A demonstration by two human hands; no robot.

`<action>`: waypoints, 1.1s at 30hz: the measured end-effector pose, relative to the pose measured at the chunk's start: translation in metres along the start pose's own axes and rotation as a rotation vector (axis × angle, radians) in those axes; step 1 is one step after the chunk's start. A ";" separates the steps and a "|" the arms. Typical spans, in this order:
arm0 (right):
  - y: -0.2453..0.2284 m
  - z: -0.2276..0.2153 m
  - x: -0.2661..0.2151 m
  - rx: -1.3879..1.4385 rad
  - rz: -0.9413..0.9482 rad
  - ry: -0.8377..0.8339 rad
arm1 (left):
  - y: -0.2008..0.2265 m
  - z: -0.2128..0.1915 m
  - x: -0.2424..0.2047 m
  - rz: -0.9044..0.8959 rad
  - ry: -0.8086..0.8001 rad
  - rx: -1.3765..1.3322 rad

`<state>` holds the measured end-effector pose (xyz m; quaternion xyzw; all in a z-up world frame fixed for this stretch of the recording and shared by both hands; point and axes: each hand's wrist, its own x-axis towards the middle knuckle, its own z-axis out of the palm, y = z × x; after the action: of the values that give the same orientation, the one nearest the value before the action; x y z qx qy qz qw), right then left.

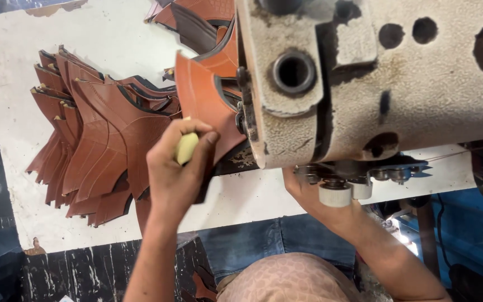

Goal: Sewing together leather shoe upper pieces using an industrial sewing machine.

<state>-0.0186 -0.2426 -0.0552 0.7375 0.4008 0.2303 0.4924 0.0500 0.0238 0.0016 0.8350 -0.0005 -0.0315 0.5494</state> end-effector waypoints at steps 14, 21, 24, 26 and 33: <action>-0.013 -0.014 0.039 1.609 0.974 0.134 | -0.025 0.062 -0.078 -0.107 0.277 -0.419; -0.005 -0.004 0.031 0.625 0.439 -0.186 | -0.013 0.075 -0.078 -0.054 0.282 -0.391; -0.003 -0.002 0.030 0.135 0.159 -0.313 | -0.011 0.083 -0.088 0.036 0.257 -0.269; -0.001 -0.003 0.030 0.192 0.170 -0.313 | -0.013 0.092 -0.101 -0.022 0.176 -0.409; 0.000 -0.003 0.030 0.232 0.167 -0.326 | -0.016 0.095 -0.111 -0.085 0.118 -0.606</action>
<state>-0.0036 -0.2169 -0.0557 0.8473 0.2772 0.1006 0.4418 -0.0663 -0.0531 -0.0444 0.6329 0.0757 -0.0049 0.7705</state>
